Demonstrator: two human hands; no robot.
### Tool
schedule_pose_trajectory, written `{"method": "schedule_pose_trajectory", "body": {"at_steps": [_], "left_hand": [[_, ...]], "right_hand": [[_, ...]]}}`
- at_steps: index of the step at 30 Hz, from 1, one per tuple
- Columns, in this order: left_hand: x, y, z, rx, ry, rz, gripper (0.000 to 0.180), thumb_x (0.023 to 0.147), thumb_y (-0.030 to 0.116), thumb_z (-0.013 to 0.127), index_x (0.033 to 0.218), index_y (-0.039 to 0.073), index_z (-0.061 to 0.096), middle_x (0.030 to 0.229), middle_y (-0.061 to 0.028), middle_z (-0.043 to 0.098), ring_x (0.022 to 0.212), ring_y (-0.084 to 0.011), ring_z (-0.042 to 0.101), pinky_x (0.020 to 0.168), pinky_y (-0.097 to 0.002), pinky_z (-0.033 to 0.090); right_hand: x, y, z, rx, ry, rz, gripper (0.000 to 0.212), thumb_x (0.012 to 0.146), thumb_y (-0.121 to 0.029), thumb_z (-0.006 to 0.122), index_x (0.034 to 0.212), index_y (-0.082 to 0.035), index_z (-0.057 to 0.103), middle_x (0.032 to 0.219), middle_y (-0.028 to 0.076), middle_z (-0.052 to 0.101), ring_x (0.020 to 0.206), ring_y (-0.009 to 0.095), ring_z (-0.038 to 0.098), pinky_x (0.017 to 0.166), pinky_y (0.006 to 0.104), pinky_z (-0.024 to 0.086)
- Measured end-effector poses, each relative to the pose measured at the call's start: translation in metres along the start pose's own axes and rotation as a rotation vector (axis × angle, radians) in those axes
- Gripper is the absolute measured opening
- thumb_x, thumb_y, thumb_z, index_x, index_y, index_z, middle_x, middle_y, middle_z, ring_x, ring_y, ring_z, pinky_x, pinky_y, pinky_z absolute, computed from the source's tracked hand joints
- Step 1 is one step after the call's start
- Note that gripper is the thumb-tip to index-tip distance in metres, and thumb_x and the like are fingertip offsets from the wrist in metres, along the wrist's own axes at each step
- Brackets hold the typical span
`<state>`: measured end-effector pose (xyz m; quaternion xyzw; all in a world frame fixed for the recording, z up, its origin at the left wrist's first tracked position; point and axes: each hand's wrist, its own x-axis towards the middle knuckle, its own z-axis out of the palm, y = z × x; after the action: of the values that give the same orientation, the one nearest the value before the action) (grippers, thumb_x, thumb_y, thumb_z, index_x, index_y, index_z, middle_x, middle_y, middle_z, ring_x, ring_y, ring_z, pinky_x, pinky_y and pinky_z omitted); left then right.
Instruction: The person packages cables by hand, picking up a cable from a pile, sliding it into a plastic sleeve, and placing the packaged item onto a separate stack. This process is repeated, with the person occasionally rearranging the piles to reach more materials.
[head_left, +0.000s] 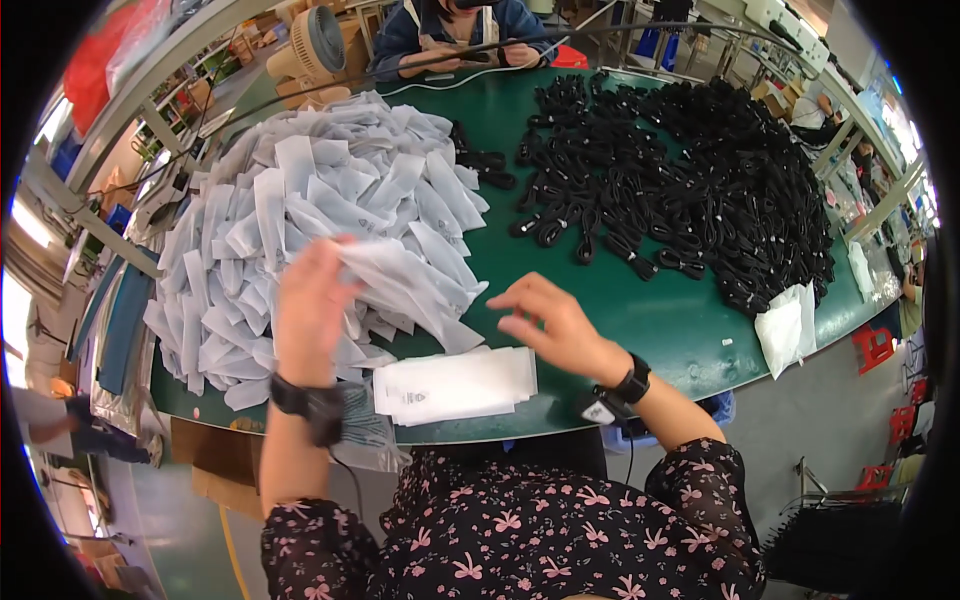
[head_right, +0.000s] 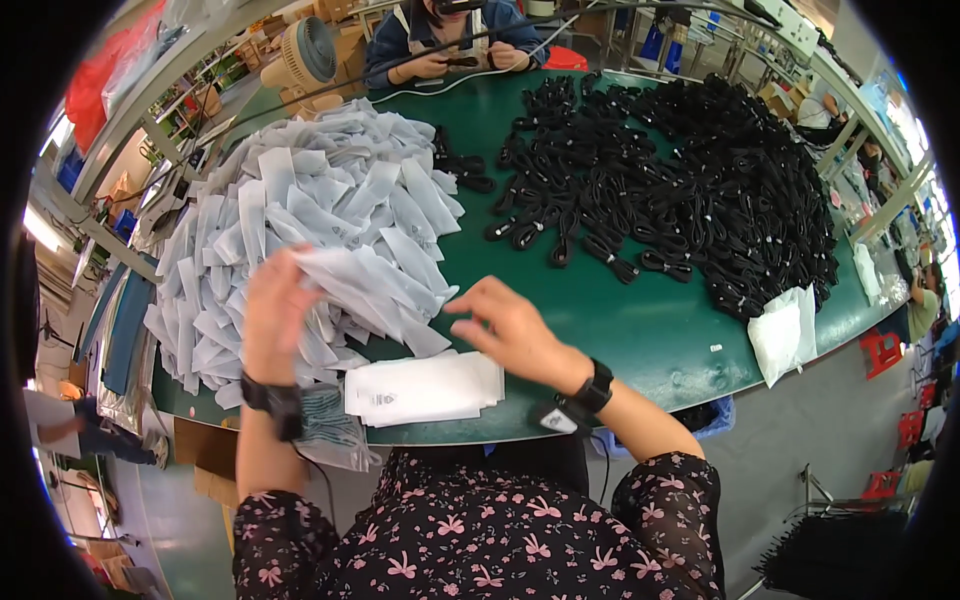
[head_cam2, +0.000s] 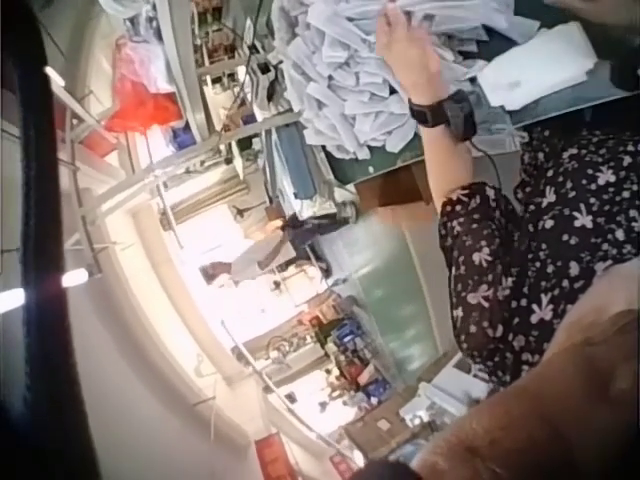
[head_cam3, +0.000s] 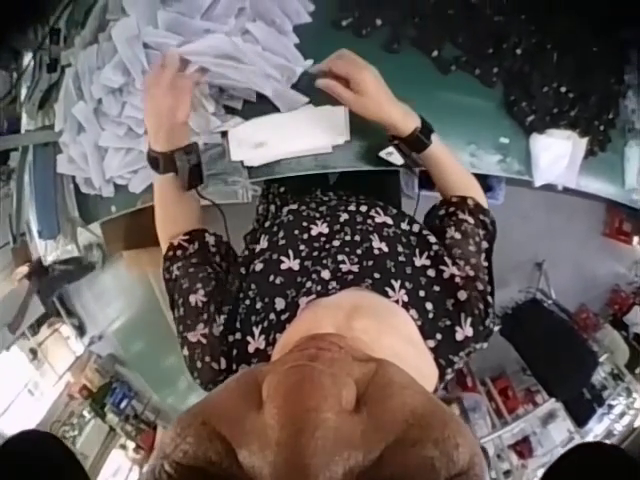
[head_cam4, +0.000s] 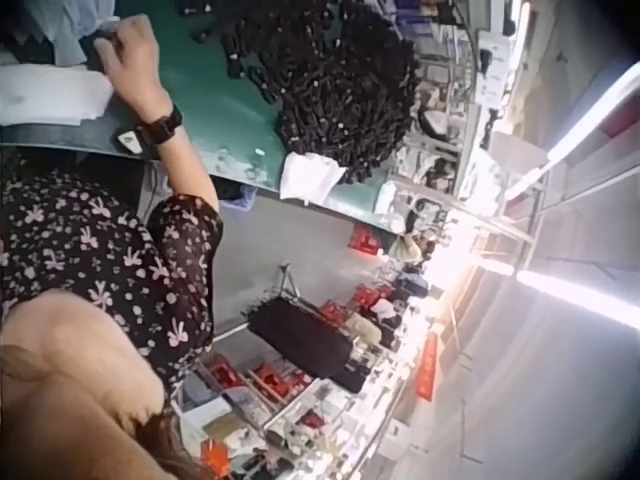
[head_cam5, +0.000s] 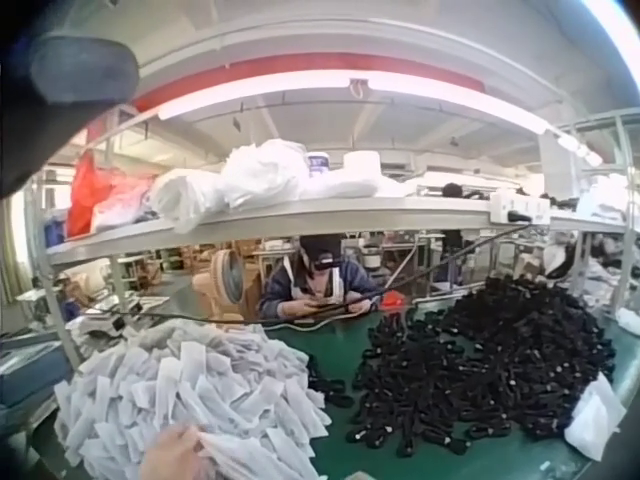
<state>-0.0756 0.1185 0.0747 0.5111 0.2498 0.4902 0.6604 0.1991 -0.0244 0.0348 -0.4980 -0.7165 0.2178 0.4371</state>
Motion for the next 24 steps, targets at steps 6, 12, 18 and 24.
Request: {"method": "schedule_pose_trajectory", "body": {"at_steps": [6, 12, 18, 24], "left_hand": [[0.069, 0.033, -0.109, 1.401, 0.076, 0.591, 0.060, 0.092, 0.033, 0.064, 0.141, 0.005, 0.044, 0.145, -0.0236, 0.041, 0.136, -0.0359, 0.038, 0.104, -0.0636, 0.035], [0.054, 0.012, -0.062, 1.864, -0.277, 0.005, 0.089, 0.075, 0.050, 0.076, 0.150, 0.034, 0.032, 0.162, -0.0191, -0.005, 0.148, -0.0437, -0.006, 0.095, -0.0853, 0.013], [0.056, 0.009, -0.064, 1.905, -0.321, -0.056, 0.090, 0.073, 0.056, 0.075, 0.149, 0.033, 0.032, 0.161, -0.0204, -0.005, 0.148, -0.0434, -0.006, 0.093, -0.0858, 0.014], [0.058, 0.005, -0.068, 1.945, -0.319, -0.039, 0.090, 0.071, 0.061, 0.073, 0.148, 0.035, 0.034, 0.161, -0.0208, -0.004, 0.148, -0.0433, -0.004, 0.092, -0.0862, 0.014]], "right_hand": [[0.075, 0.092, -0.011, -0.329, 0.055, 0.078, 0.031, 0.085, -0.011, 0.069, 0.116, -0.006, 0.063, 0.104, 0.010, 0.057, 0.080, 0.023, 0.061, 0.071, 0.0351, 0.051], [0.164, 0.157, -0.021, -0.666, 0.056, 0.089, 0.043, 0.081, -0.016, 0.071, 0.122, -0.011, 0.060, 0.122, 0.014, 0.054, 0.115, 0.034, 0.053, 0.091, 0.0439, 0.049], [0.239, 0.195, -0.012, -0.880, -0.102, 0.189, 0.056, 0.082, -0.025, 0.067, 0.134, -0.014, 0.052, 0.148, 0.011, 0.038, 0.132, 0.038, 0.041, 0.103, 0.0496, 0.042], [0.263, 0.232, -0.004, -0.669, -0.347, 0.390, 0.062, 0.085, -0.032, 0.059, 0.143, -0.015, 0.044, 0.160, 0.007, 0.022, 0.139, 0.035, 0.035, 0.108, 0.0515, 0.038]]}}
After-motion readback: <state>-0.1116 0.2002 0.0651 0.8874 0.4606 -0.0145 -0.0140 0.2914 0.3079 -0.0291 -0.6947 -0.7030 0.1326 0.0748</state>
